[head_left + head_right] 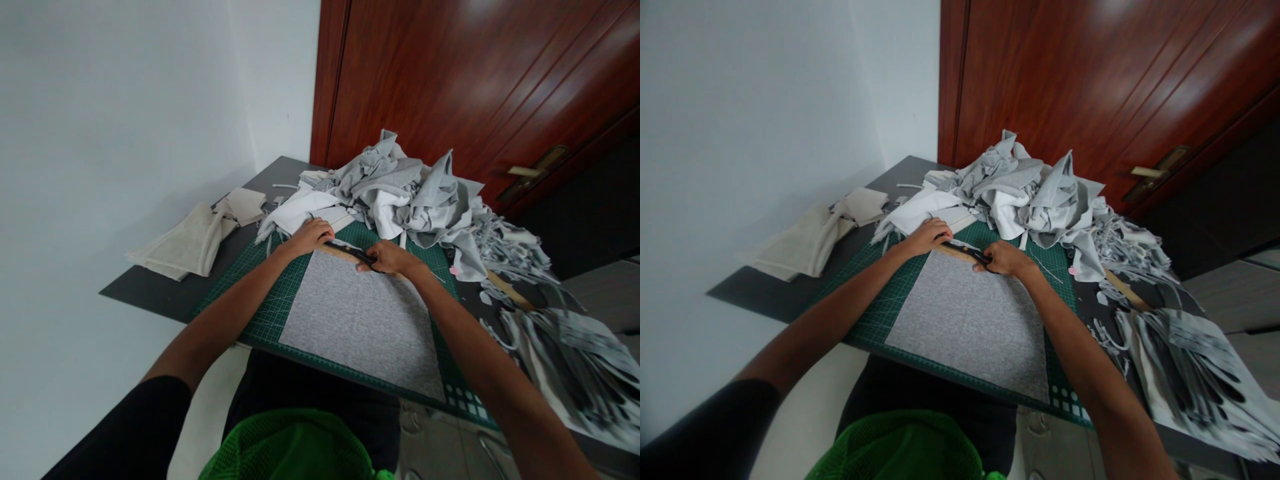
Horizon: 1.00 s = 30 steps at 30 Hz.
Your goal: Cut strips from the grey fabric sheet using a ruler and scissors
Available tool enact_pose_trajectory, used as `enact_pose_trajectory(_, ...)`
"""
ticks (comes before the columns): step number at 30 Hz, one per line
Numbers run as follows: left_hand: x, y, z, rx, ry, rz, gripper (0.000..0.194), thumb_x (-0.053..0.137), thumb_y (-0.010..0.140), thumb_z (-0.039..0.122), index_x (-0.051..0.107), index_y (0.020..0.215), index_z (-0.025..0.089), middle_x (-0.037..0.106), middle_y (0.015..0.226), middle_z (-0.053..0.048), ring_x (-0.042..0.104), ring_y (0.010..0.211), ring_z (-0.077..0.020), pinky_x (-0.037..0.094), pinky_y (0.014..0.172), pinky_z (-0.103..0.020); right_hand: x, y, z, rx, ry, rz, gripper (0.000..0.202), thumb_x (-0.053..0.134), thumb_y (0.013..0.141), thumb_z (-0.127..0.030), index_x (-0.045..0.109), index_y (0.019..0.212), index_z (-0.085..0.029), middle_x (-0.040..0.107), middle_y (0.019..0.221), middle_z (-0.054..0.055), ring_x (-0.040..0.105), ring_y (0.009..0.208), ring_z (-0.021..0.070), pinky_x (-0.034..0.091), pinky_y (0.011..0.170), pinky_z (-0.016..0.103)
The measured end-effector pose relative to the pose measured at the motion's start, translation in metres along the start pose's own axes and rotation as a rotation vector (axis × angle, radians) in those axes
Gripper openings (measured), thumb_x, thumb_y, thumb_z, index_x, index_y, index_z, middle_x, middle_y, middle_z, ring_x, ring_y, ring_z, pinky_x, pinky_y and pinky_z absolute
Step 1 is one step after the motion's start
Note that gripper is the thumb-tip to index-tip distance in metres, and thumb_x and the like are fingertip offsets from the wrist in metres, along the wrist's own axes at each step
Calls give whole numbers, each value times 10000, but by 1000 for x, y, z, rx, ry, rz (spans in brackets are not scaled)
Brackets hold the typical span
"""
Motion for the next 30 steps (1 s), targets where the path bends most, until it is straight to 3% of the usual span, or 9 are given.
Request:
enact_pose_trajectory(7, -4, 2, 0, 7, -6, 48, 207, 556, 1072, 330, 674, 958, 202, 718, 1015, -77, 626, 1069, -259, 448, 1037, -415, 1, 2, 1, -22, 30, 2, 570, 694, 852, -733, 703, 686, -188, 593, 601, 15, 504, 604, 159, 280, 605, 319)
enact_pose_trajectory(11, -12, 2, -8, -35, -68, 150, 227, 489, 1090, 345, 617, 968, 204, 702, 1003, -87, 629, 1013, -252, 476, 975, -389, 3, 3, 3, -29, 24, -4, 597, 680, 845, -766, 706, 697, -189, 601, 604, 20, 497, 594, 158, 278, 601, 322)
enact_pose_trajectory(15, -25, -3, -16, -105, -174, 266, 266, 415, 1118, 397, 569, 1002, 214, 657, 888, -45, 614, 850, -218, 482, 825, -339, 3, 2, 1, -22, 52, -10, 648, 662, 815, -825, 660, 664, -194, 583, 601, 19, 506, 595, 162, 274, 585, 317)
enact_pose_trajectory(20, -35, -8, -17, -139, -271, 318, 249, 412, 1115, 400, 553, 1044, 207, 578, 756, 19, 558, 693, -174, 440, 727, -298, 1, -3, 1, 2, 61, -60, 660, 672, 786, -845, 631, 654, -200, 590, 626, 20, 530, 629, 171, 286, 588, 310)
enact_pose_trajectory(26, -37, -10, -15, -156, -224, 314, 225, 429, 1089, 353, 590, 1095, 196, 546, 730, 22, 539, 683, -185, 410, 699, -309, -19, -31, 22, 37, -16, -27, 473, 701, 811, -664, 606, 692, -216, 606, 656, 15, 514, 620, 171, 295, 599, 317)
enact_pose_trajectory(30, -36, -11, -14, -151, -208, 308, 251, 395, 1098, 332, 588, 1185, 196, 473, 677, 46, 511, 638, -185, 376, 661, -309, -38, -70, 56, 98, -28, 81, 327, 662, 766, -518, 570, 656, -223, 596, 630, 16, 512, 618, 176, 314, 602, 314)
Point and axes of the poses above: each hand's wrist, its own y-axis towards the middle knuckle, its own x-axis out of the palm, z = x × y, the point moved 10 cm from there along y, towards the middle knuckle
